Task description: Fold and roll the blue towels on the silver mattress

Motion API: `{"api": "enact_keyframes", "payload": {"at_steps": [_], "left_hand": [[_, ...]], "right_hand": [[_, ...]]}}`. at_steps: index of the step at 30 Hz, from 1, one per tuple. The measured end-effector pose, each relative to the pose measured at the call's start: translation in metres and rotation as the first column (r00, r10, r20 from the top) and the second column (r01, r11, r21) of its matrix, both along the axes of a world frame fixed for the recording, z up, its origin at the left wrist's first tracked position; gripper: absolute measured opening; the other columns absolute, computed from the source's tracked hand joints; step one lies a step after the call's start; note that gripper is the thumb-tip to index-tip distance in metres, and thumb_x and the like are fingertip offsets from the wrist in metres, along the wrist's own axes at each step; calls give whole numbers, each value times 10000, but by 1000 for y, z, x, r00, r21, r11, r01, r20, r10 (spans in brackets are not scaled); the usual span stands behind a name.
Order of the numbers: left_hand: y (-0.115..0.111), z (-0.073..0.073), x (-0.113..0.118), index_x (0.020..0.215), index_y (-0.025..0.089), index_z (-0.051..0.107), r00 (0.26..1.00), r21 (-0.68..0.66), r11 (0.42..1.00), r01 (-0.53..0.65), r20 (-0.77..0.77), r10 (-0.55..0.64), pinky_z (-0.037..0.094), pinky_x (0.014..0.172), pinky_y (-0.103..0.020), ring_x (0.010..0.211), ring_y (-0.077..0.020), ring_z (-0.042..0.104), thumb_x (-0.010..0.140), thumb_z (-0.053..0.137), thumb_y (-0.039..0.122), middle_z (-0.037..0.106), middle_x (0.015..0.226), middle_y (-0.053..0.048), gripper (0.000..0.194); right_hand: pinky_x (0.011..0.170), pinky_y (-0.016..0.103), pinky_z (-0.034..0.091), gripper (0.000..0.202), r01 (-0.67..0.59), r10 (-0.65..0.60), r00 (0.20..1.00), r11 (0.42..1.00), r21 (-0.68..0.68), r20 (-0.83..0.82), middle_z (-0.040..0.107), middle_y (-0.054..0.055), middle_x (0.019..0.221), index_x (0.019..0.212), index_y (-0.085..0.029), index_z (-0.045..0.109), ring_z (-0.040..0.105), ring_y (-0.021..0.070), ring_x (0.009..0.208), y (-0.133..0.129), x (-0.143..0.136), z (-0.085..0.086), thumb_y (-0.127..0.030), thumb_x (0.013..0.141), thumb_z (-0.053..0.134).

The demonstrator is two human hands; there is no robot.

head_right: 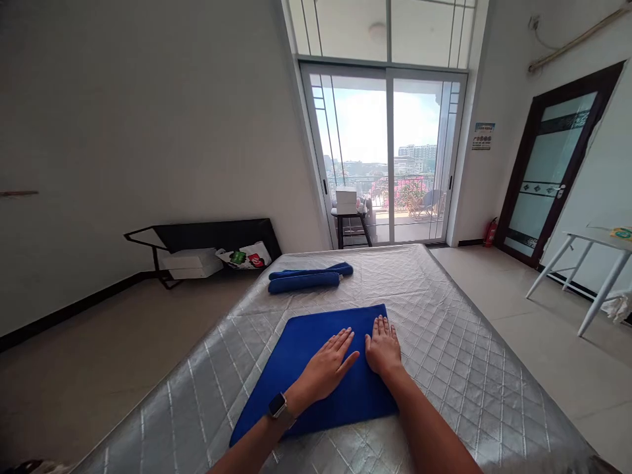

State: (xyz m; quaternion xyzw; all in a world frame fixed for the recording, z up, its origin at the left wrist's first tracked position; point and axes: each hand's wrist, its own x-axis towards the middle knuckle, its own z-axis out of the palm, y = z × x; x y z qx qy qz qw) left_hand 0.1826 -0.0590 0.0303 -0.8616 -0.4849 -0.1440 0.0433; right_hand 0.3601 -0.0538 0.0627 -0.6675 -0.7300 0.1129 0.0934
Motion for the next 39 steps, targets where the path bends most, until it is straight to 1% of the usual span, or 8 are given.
{"api": "enact_keyframes", "payload": {"at_steps": [4,7,10,15,18,25,32,39], "left_hand": [[25,-3,52,1481,137,413,995,-20,996,87,-39,-88,360,1157,-477,1425,-248,403,1038,156,430,484,1501,-169,590],[35,-11,46,1485,131,412,999,-28,999,-21,-35,20,320,1179,-487,1443,-260,370,1030,166,455,451,1526,-165,609],[39,-21,0,1491,162,412,988,-50,987,-156,-18,155,304,1187,-496,1459,-270,341,1013,213,516,420,1552,-132,628],[42,-34,-105,1487,137,418,930,-57,928,-367,-23,366,305,1180,-502,1456,-297,343,993,201,552,425,1547,-153,681],[41,-37,-137,1472,67,420,884,-75,881,-467,-6,468,318,1173,-468,1439,-294,374,976,152,603,413,1545,-189,778],[37,-28,-123,1469,-5,388,860,-100,856,-508,8,511,284,1187,-453,1455,-310,338,944,184,657,369,1555,-230,869],[35,-22,-121,1484,-5,359,868,-130,859,-495,-28,496,257,1201,-469,1468,-310,308,953,202,621,326,1572,-212,836],[37,-31,-125,1491,12,356,869,-88,865,-494,-61,491,270,1196,-472,1466,-306,315,966,212,588,331,1572,-203,793]], "right_hand": [[1219,397,121,627,-34,34,999,999,-7,25,178,131,1625,1555,-49,233,119,218,1520,0,2,-4,-265,967,267],[1217,403,133,624,-16,16,1000,1000,16,10,202,132,1619,1557,-59,239,137,223,1518,1,2,-8,-292,978,250],[1214,414,136,637,4,-4,1000,1000,20,-7,210,134,1617,1555,-55,240,146,226,1517,2,1,-9,-359,996,215],[1214,401,120,640,10,-10,1000,1000,7,-6,199,132,1623,1554,-47,231,135,217,1518,1,1,-4,-374,1005,199],[1215,394,121,641,12,-12,1000,1000,0,13,208,125,1621,1556,-53,230,136,212,1518,-1,1,0,-381,1006,198],[1213,405,131,639,0,0,996,1000,0,94,235,130,1612,1555,-59,239,149,208,1515,0,9,4,-395,1016,168],[1208,415,169,617,-5,7,994,1000,-13,107,263,144,1609,1555,-73,246,175,210,1510,37,10,19,-375,1019,197],[1198,412,202,599,35,-40,994,998,52,97,283,142,1602,1537,-71,303,189,223,1507,61,4,-4,-348,1011,233]]}}
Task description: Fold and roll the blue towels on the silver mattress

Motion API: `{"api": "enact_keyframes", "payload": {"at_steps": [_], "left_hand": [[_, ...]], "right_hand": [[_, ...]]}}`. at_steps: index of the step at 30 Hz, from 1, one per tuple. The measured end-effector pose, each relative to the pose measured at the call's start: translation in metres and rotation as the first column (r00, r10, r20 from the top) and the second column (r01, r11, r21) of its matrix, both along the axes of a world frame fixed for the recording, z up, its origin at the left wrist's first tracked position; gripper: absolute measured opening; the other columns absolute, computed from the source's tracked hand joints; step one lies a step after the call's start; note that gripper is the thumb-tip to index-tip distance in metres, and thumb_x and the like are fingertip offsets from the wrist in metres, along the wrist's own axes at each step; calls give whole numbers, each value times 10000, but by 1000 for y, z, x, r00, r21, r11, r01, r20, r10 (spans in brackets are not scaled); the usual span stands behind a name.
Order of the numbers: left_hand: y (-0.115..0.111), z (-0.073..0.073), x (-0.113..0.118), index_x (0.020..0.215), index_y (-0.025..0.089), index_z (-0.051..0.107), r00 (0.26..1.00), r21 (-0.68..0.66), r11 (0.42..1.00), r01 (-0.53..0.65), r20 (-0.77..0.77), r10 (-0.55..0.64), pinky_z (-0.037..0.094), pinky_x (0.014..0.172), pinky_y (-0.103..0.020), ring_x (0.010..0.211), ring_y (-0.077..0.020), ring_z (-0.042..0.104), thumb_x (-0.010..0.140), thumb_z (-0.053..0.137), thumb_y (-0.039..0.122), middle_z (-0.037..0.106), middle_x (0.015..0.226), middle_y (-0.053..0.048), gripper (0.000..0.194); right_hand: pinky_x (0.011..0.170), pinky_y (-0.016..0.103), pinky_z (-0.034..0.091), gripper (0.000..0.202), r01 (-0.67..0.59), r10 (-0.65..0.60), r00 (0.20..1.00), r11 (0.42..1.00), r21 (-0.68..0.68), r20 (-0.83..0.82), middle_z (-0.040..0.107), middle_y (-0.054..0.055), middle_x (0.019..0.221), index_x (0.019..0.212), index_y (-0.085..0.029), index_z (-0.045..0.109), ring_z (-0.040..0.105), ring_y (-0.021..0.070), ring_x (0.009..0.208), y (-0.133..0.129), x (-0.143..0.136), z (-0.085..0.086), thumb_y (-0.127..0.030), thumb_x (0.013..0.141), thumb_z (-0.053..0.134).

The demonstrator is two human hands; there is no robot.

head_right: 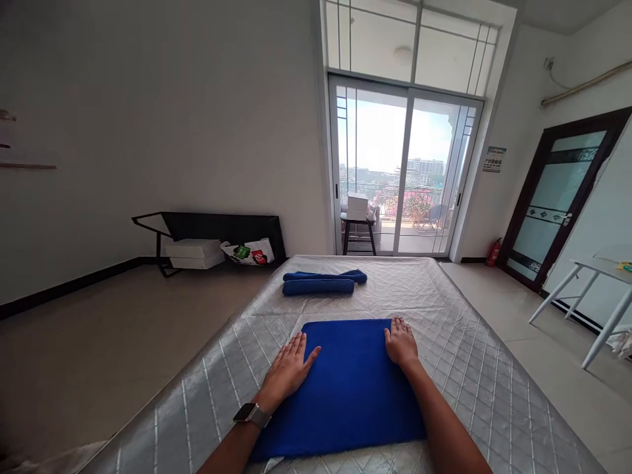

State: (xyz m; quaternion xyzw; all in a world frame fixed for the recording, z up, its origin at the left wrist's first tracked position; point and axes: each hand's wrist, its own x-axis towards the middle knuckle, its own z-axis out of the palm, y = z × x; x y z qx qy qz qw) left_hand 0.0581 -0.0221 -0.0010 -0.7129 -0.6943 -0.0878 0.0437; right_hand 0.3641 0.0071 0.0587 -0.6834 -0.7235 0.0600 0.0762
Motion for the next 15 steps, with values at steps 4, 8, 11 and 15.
{"api": "enact_keyframes", "payload": {"at_steps": [4,8,11,15], "left_hand": [[1,-8,-12,1477,64,413,998,46,998,50,-26,-49,298,1180,-506,1448,-320,351,977,245,536,386,1552,-194,708],[-5,-1,10,1471,100,436,986,113,980,163,-43,-159,317,1174,-517,1445,-311,359,1001,224,504,427,1538,-180,655],[-7,11,65,1485,167,420,936,128,927,351,-30,-351,325,1181,-478,1458,-260,340,1014,202,523,422,1556,-128,629],[11,23,149,1485,192,418,859,78,856,511,-34,-510,308,1190,-482,1460,-255,338,1024,236,496,434,1548,-126,581]], "right_hand": [[1198,410,188,591,1,-1,1000,999,32,-10,285,140,1603,1541,-88,298,184,213,1508,0,0,-9,-352,1014,246],[1197,408,176,597,13,-12,998,999,29,-54,299,158,1595,1539,-79,299,200,219,1504,0,-3,-10,-363,1016,251],[1196,397,171,603,25,-23,997,1000,15,-77,314,170,1586,1536,-67,304,232,228,1495,-1,-6,-8,-368,1017,252],[1195,385,175,597,12,-11,997,1000,22,-80,307,176,1586,1536,-56,299,245,233,1491,-2,-5,-8,-312,998,297]]}}
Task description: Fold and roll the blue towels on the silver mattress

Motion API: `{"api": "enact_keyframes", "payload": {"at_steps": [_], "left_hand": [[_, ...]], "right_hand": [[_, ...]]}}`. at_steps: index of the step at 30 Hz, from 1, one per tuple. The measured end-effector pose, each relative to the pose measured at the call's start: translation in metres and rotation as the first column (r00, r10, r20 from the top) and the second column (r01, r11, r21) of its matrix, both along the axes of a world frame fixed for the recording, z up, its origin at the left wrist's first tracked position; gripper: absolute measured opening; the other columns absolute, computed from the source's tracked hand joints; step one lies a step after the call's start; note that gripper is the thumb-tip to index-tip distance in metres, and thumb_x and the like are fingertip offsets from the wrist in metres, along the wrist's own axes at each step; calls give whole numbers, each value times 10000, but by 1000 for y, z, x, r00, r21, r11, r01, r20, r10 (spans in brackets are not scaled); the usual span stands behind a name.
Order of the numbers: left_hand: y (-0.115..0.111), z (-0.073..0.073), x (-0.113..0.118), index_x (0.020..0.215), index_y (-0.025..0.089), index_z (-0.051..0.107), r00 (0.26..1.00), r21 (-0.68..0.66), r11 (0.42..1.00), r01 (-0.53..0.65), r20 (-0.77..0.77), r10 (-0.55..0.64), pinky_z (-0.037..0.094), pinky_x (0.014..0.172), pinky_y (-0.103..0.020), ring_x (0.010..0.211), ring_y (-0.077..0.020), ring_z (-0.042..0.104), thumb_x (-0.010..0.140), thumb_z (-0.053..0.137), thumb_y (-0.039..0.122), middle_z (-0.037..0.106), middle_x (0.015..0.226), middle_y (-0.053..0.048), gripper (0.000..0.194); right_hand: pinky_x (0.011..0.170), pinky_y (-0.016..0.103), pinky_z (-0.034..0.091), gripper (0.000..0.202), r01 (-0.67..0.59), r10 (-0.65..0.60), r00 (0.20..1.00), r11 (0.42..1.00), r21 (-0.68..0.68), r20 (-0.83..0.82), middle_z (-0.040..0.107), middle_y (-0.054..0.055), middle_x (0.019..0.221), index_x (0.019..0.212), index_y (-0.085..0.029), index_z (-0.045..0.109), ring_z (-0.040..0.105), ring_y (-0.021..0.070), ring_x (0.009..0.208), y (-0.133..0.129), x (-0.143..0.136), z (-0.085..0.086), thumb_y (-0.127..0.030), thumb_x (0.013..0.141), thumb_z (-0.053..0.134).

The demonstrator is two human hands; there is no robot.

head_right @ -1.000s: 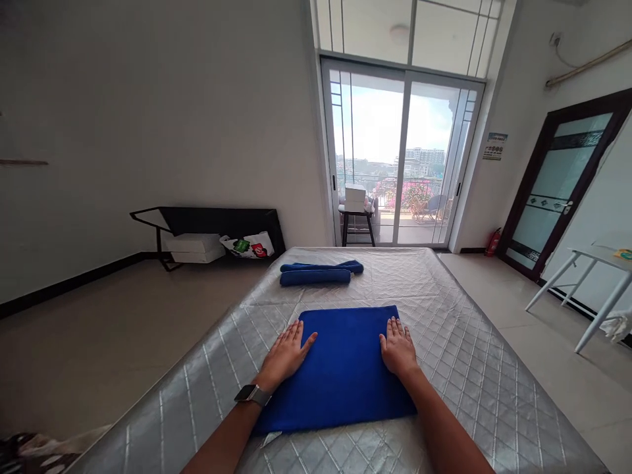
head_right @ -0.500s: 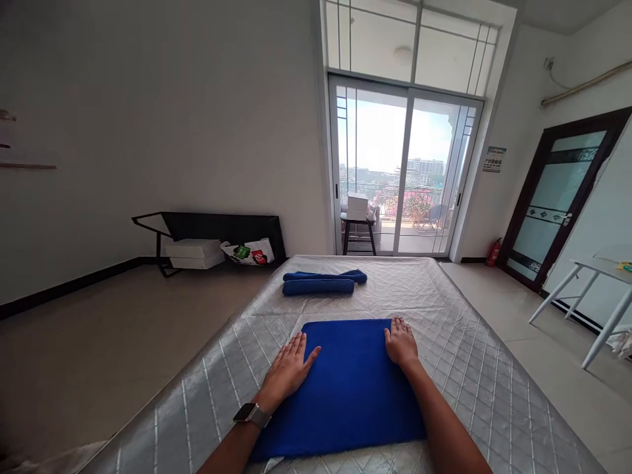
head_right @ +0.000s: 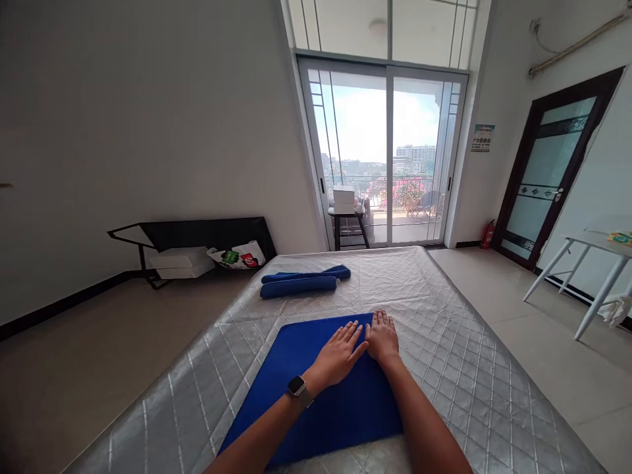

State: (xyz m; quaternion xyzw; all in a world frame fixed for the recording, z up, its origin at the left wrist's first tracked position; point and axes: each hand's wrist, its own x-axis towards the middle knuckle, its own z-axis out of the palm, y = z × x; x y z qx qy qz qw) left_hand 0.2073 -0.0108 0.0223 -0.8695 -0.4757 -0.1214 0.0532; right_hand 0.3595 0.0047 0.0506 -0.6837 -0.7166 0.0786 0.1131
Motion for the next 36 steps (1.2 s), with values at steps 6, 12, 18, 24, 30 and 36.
{"api": "enact_keyframes", "payload": {"at_steps": [6,12,18,24,30,36], "left_hand": [[31,-3,31,1525,179,337,999,-55,998,-22,-32,20,332,1168,-496,1434,-264,386,1031,200,414,457,1526,-148,564],[32,-17,-82,1489,141,410,945,-76,942,-327,-20,326,286,1191,-490,1464,-284,327,1000,177,527,420,1552,-136,665],[31,-31,-169,1487,39,368,877,-96,872,-480,-10,481,283,1183,-476,1459,-288,335,989,187,516,372,1562,-195,714],[26,-25,-151,1472,3,376,860,-74,860,-505,40,508,271,1186,-470,1453,-296,343,979,234,517,364,1556,-219,726],[20,-14,-144,1464,4,392,858,-79,861,-502,80,507,283,1181,-473,1451,-299,347,984,212,500,379,1545,-226,713],[18,-8,-138,1462,34,411,853,-85,857,-507,93,514,295,1175,-470,1447,-300,356,980,213,521,411,1533,-217,713]], "right_hand": [[1201,376,167,594,-36,36,999,999,9,5,305,168,1585,1537,-55,293,215,223,1500,-2,1,0,-258,979,309],[1205,381,142,608,6,-7,998,1000,-8,-59,311,187,1583,1529,-25,292,207,218,1503,-3,-3,5,-337,1008,277],[1204,379,142,615,3,-4,999,1000,-17,-35,281,162,1597,1535,-32,282,186,210,1508,-1,-1,5,-346,1007,254],[1201,369,158,616,10,-9,1000,999,-31,28,296,160,1595,1537,-29,271,188,202,1507,0,1,8,-345,1009,248],[1202,380,158,614,23,-20,996,999,-35,89,287,158,1597,1531,-28,290,199,213,1504,-6,0,22,-336,1002,248],[1208,388,147,627,-15,18,993,999,-31,113,244,143,1608,1542,-25,257,187,213,1508,-39,7,16,-314,986,237]]}}
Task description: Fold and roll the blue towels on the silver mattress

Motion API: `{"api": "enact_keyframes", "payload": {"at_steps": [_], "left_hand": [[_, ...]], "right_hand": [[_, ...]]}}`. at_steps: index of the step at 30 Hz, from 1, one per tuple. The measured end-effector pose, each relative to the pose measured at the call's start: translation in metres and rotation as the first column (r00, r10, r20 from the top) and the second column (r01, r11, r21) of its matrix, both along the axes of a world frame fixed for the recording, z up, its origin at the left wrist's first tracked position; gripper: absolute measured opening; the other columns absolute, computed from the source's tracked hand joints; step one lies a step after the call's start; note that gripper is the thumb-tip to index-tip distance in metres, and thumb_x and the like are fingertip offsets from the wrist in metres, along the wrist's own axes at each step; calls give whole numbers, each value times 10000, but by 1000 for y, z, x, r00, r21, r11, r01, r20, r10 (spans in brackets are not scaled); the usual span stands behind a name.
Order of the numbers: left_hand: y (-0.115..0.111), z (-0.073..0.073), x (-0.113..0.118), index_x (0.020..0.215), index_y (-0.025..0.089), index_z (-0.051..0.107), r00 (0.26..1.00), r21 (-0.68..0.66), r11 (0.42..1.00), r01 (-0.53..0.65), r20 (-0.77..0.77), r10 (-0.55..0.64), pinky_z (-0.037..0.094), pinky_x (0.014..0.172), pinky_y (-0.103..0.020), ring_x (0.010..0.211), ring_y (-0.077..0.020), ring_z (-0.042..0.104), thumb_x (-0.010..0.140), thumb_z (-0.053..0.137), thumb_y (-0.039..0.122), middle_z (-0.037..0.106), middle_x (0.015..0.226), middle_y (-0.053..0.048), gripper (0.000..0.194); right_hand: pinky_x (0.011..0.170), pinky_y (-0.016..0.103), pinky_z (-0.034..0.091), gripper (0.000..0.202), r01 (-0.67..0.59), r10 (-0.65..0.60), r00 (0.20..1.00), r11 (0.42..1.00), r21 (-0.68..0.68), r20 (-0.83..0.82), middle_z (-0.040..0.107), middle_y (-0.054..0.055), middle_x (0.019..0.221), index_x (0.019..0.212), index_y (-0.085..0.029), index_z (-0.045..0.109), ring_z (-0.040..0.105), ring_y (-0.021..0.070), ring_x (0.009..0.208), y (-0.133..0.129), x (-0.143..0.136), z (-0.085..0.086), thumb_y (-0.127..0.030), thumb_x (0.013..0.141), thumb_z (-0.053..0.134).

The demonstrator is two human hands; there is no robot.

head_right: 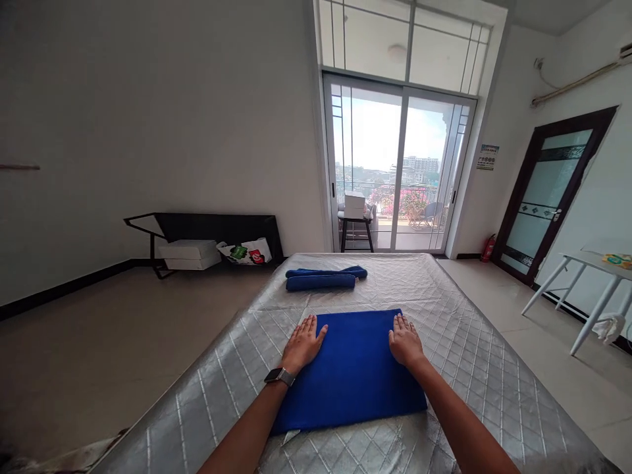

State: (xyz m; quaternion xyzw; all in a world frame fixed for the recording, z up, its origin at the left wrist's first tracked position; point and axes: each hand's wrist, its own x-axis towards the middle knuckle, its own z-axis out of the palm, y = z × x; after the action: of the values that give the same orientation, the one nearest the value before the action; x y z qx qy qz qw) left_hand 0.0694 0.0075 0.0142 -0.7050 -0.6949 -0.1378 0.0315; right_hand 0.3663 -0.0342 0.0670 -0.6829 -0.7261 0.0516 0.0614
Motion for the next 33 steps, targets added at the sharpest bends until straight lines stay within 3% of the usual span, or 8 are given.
{"api": "enact_keyframes", "payload": {"at_steps": [6,10,13,17,21,24,30,33], "left_hand": [[-5,12,-2,1447,13,425,1000,24,1000,-12,-7,13,265,1193,-471,1452,-301,345,989,204,497,424,1528,-213,702],[-19,27,10,1397,40,512,992,121,988,100,-82,-91,293,1191,-479,1415,-306,412,994,240,484,499,1482,-200,657],[-36,31,50,1395,101,530,960,135,951,278,-75,-270,349,1170,-461,1393,-279,449,1007,244,496,541,1458,-159,624],[-57,19,123,1454,173,466,849,92,844,528,-88,-522,347,1174,-438,1421,-232,411,1020,219,512,485,1514,-111,603],[-60,6,148,1486,201,417,829,27,831,556,-88,-552,332,1178,-452,1438,-221,381,1027,178,502,459,1534,-102,599],[-56,-1,117,1500,196,395,872,-8,876,483,-93,-481,323,1181,-470,1454,-233,351,1022,186,516,432,1550,-109,612],[-64,-20,-1,1504,120,377,967,-37,973,229,-106,-232,301,1192,-473,1469,-259,317,1004,185,546,387,1567,-150,684],[-73,-28,-36,1507,121,371,981,1,986,164,-107,-163,311,1182,-471,1461,-260,334,994,179,569,401,1558,-156,708]], "right_hand": [[1208,389,151,663,-3,2,1000,1000,-25,-25,237,138,1614,1551,-46,242,154,216,1514,-33,1,-7,-414,1000,222],[1212,374,135,664,5,-7,998,999,-34,-60,208,133,1622,1552,-36,228,133,203,1518,-36,-3,-2,-409,1002,217],[1214,377,131,659,-1,-1,996,1000,-25,-88,211,135,1620,1551,-40,234,129,201,1519,-36,-4,-1,-404,1002,218],[1210,388,142,651,-18,17,994,1000,-3,-112,239,155,1610,1550,-37,239,138,209,1517,-34,-2,-8,-388,1001,232],[1208,396,153,644,-30,30,991,1000,6,-132,233,158,1610,1549,-40,246,148,212,1516,-33,-2,-12,-373,998,238],[1213,390,135,655,-13,12,989,1000,-2,-148,218,152,1613,1546,-28,245,140,211,1517,-34,-4,-10,-389,999,227],[1216,384,117,654,-1,-2,988,1000,-20,-154,193,129,1622,1548,-38,239,124,202,1519,-35,-5,-5,-393,999,222],[1213,386,128,657,2,-5,990,1000,-22,-143,206,129,1621,1550,-43,233,128,206,1519,-34,-3,-6,-401,1000,223]]}}
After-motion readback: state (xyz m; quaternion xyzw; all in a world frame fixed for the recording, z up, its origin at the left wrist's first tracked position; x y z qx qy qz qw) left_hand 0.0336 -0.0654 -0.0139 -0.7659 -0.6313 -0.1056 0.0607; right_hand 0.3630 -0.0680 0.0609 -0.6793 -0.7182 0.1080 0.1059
